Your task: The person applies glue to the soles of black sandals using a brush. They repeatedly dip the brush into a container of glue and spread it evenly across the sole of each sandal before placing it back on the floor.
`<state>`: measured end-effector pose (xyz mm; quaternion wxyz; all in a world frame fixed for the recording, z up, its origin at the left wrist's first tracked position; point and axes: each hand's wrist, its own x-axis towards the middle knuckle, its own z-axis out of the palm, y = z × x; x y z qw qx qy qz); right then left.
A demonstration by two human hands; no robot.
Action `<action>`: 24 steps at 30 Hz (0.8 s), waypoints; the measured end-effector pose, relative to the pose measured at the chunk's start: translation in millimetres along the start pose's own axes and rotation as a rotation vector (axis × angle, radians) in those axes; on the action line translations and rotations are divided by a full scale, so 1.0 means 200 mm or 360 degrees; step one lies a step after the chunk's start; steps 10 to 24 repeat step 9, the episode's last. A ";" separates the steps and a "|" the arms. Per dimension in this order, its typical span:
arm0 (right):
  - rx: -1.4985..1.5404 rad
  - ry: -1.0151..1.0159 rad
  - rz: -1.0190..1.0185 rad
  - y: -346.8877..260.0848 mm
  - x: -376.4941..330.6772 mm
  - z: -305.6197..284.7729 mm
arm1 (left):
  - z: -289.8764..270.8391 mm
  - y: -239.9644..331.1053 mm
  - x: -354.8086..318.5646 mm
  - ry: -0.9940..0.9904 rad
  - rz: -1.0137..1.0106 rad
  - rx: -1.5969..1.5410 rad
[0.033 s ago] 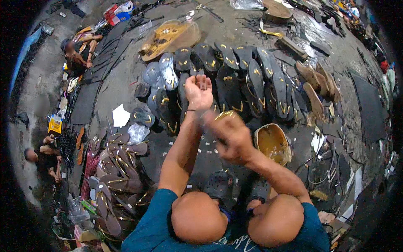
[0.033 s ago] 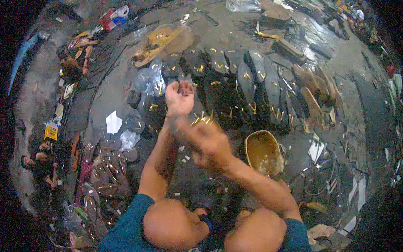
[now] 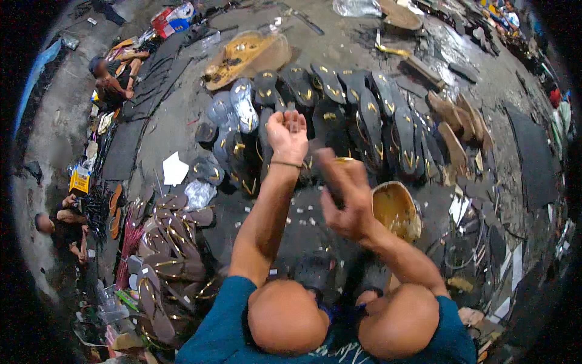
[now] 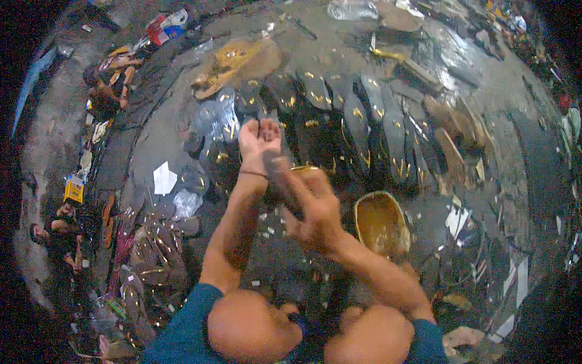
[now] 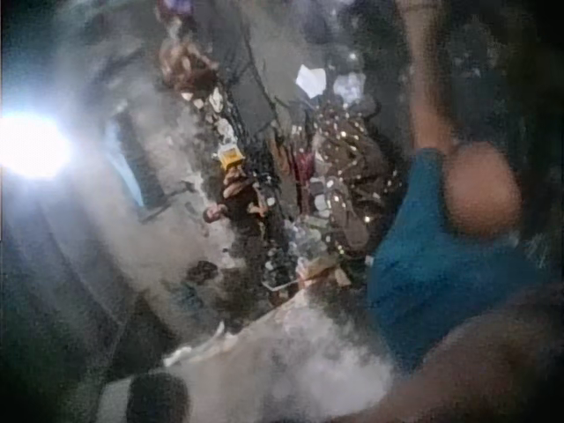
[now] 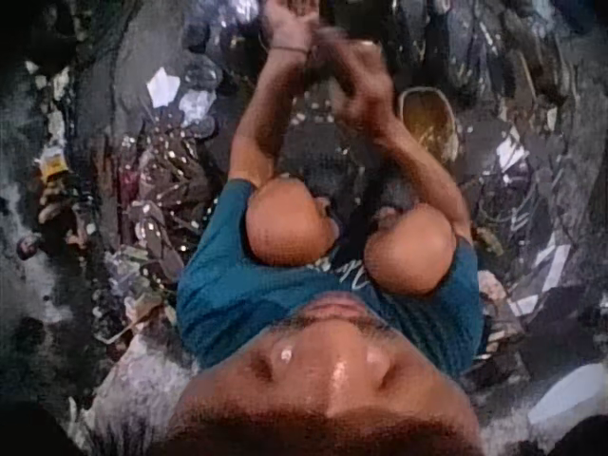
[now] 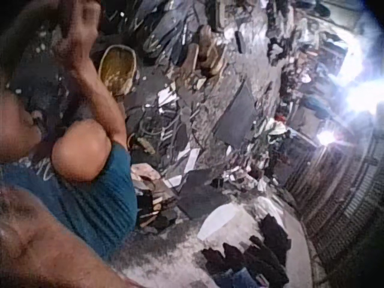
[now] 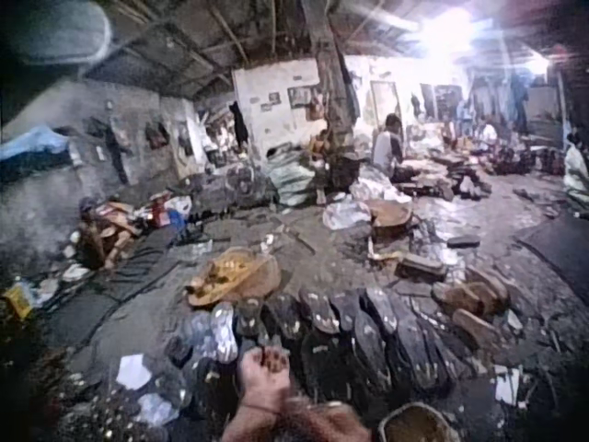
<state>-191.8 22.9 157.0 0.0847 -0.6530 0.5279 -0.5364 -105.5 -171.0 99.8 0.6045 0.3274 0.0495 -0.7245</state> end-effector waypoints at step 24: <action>-0.0540 -0.0355 -0.0402 -0.02 -0.05 -0.04 | -0.02 -0.04 -0.08 -0.0065 0.0625 0.0675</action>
